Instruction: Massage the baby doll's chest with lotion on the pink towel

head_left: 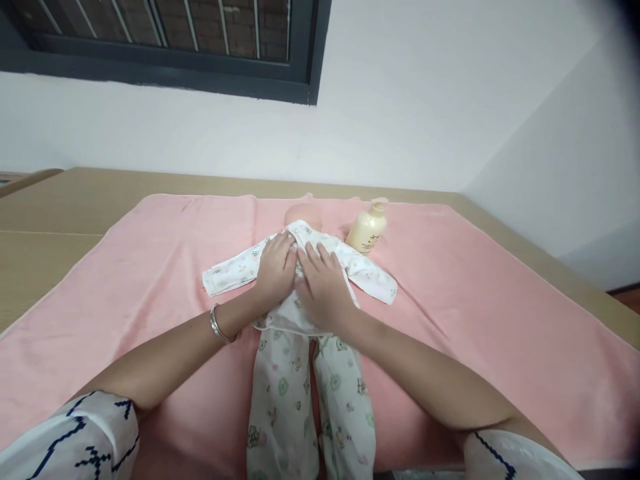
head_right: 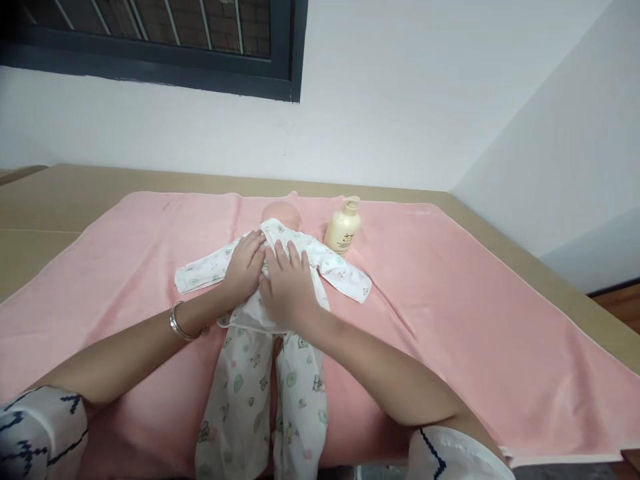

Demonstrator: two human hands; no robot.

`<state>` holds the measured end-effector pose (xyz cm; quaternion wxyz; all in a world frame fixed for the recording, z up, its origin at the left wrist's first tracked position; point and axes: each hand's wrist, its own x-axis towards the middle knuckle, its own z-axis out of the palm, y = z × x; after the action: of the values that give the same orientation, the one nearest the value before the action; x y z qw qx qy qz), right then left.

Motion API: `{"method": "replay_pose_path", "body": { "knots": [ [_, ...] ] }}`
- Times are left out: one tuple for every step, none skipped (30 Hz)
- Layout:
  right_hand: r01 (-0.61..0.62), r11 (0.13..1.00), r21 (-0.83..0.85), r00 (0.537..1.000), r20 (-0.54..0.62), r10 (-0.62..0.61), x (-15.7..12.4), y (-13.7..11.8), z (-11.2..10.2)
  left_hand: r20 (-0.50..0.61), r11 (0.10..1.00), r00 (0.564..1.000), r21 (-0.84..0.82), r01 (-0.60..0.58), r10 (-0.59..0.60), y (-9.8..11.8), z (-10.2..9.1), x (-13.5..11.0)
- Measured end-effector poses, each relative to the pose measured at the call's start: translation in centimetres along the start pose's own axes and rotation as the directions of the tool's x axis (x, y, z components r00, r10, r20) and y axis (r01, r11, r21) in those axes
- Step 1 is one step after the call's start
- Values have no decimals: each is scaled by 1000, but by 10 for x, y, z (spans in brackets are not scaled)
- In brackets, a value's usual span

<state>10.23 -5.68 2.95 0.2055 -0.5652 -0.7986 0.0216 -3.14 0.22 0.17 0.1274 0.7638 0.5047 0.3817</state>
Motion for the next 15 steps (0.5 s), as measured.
{"method": "replay_pose_path", "body": {
  "knots": [
    [-29, 998, 50, 999, -24, 30, 8, 11, 0, 5, 1000, 1000, 22, 5, -5, 5, 1, -9],
    [-61, 992, 108, 997, -38, 66, 16, 23, 0, 19, 999, 1000, 41, -1, 0, 11, 3, -18],
    [-99, 983, 154, 993, -49, 108, 25, 34, 0, 38, 998, 999, 56, -16, 14, 17, 4, -27],
    [-139, 974, 177, 987, -51, 151, 33, 44, 0, 60, 997, 998, 65, -37, 33, 22, 4, -35],
    [-167, 968, 185, 983, -42, 177, 38, 51, 0, 77, 996, 996, 70, -53, 47, 26, 5, -40],
    [-185, 967, 176, 981, -32, 194, 41, 54, 0, 87, 996, 995, 70, -56, 50, 28, 5, -42],
    [-193, 970, 151, 980, -19, 198, 41, 53, -1, 89, 997, 995, 68, -46, 40, 28, 5, -42],
    [-189, 975, 115, 982, -7, 191, 38, 48, -1, 87, 998, 996, 63, -22, 16, 27, 4, -37],
    [-176, 982, 71, 984, 3, 177, 33, 41, -2, 84, 998, 996, 56, 12, -17, 23, 3, -31],
    [-156, 988, 23, 988, 11, 155, 26, 31, -2, 84, 998, 995, 49, 50, -54, 19, 1, -22],
    [-128, 991, -25, 992, 18, 128, 19, 21, -3, 89, 995, 992, 45, 88, -91, 13, 0, -12],
    [-96, 993, -67, 995, 25, 98, 12, 11, -4, 100, 992, 987, 44, 119, -123, 8, -2, -1],
    [-67, 993, -101, 997, 32, 71, 7, 3, -5, 118, 989, 982, 47, 144, -148, 2, -3, 8],
    [-44, 991, -123, 998, 39, 49, 4, -2, -7, 140, 986, 977, 53, 156, -162, -2, -4, 15],
    [-27, 991, -129, 998, 45, 33, 3, -3, -8, 159, 985, 973, 64, 158, -166, -4, -5, 19]
  ]
}}
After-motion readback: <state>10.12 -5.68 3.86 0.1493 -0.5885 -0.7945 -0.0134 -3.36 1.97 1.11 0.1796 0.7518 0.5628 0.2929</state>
